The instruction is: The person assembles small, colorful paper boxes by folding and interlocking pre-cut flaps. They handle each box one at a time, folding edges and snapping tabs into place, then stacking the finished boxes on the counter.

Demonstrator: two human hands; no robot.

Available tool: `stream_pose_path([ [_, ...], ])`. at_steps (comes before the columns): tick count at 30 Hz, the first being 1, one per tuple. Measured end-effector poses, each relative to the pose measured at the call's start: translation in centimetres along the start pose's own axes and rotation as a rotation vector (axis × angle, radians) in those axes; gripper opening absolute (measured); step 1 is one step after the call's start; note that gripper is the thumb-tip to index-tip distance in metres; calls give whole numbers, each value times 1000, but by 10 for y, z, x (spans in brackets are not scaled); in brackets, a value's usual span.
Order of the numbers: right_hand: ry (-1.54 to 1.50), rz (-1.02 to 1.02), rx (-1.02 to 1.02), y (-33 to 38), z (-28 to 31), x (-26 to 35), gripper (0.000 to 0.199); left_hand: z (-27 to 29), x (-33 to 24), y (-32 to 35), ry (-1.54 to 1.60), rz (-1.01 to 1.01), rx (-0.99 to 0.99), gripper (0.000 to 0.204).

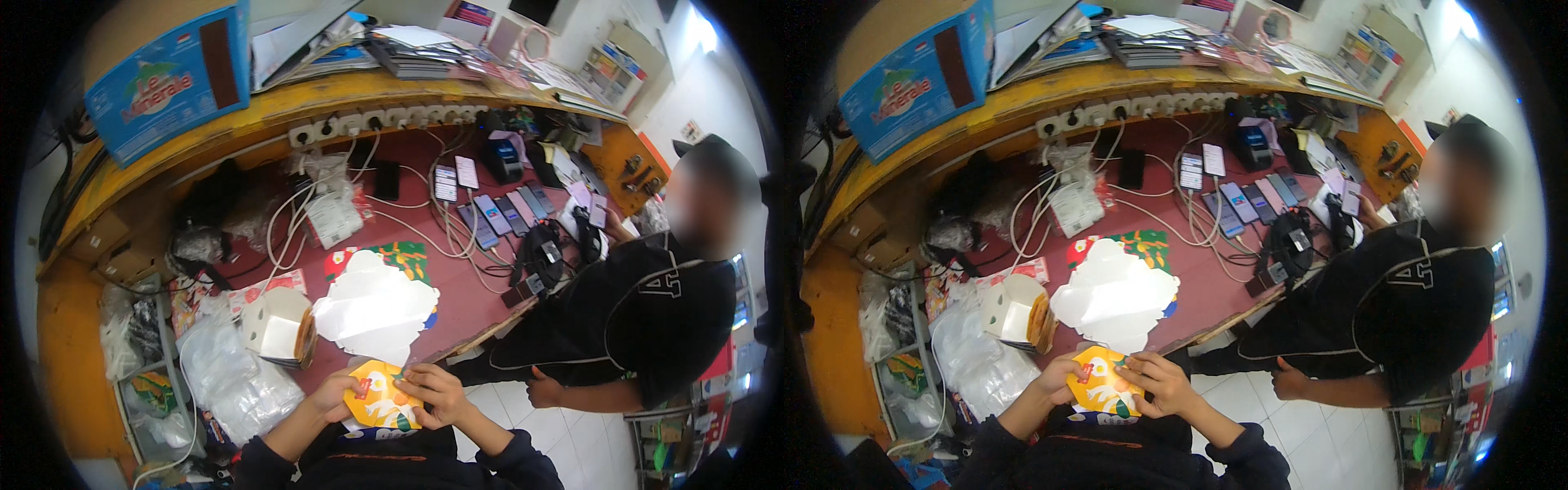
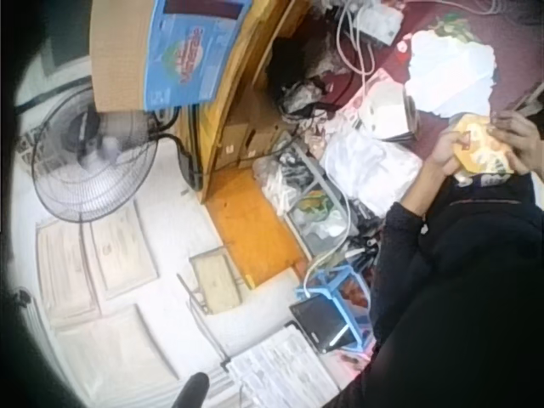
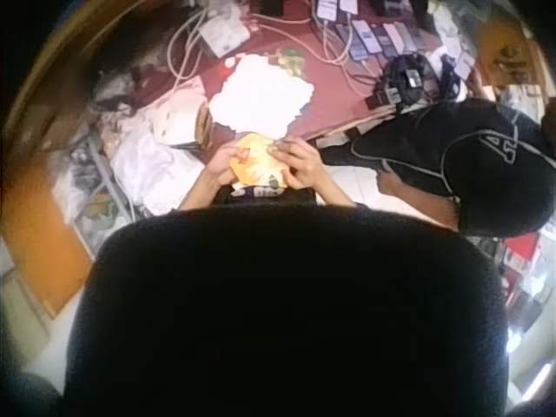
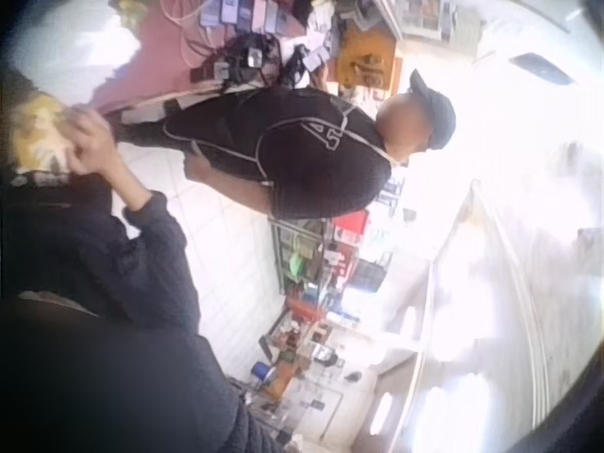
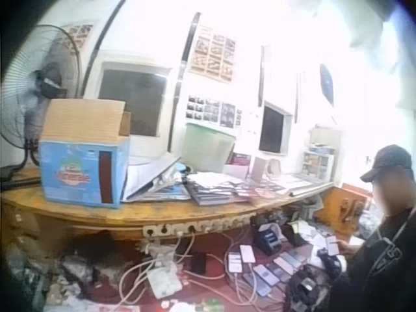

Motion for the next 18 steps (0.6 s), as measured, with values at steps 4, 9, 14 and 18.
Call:
stream_pose_path([
  [4,-8,-4,21,9,4,-5,52,-4,5,-10,11,-30,-19,57],
  [9,52,-112,-29,2,14,-19,39,-26,-17,-33,-778,-287,-256,51],
  [14,-78,-616,-289,-12,9,-43,49,-62,-32,-41,-1455,-486,-319,36],
  [18,-351,-857,-59,-3,-10,-61,47,-75,-32,-38,-1682,-364,-450,32],
])
Point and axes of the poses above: each hand's wrist, its own y-axis away from the middle knuckle, its own z-axis out of the back of the hand, x = y × z, the point moved 2 cm from there along -y, towards the middle knuckle, and after that the axes turned 14 degrees about z, right-handed, at the moved point
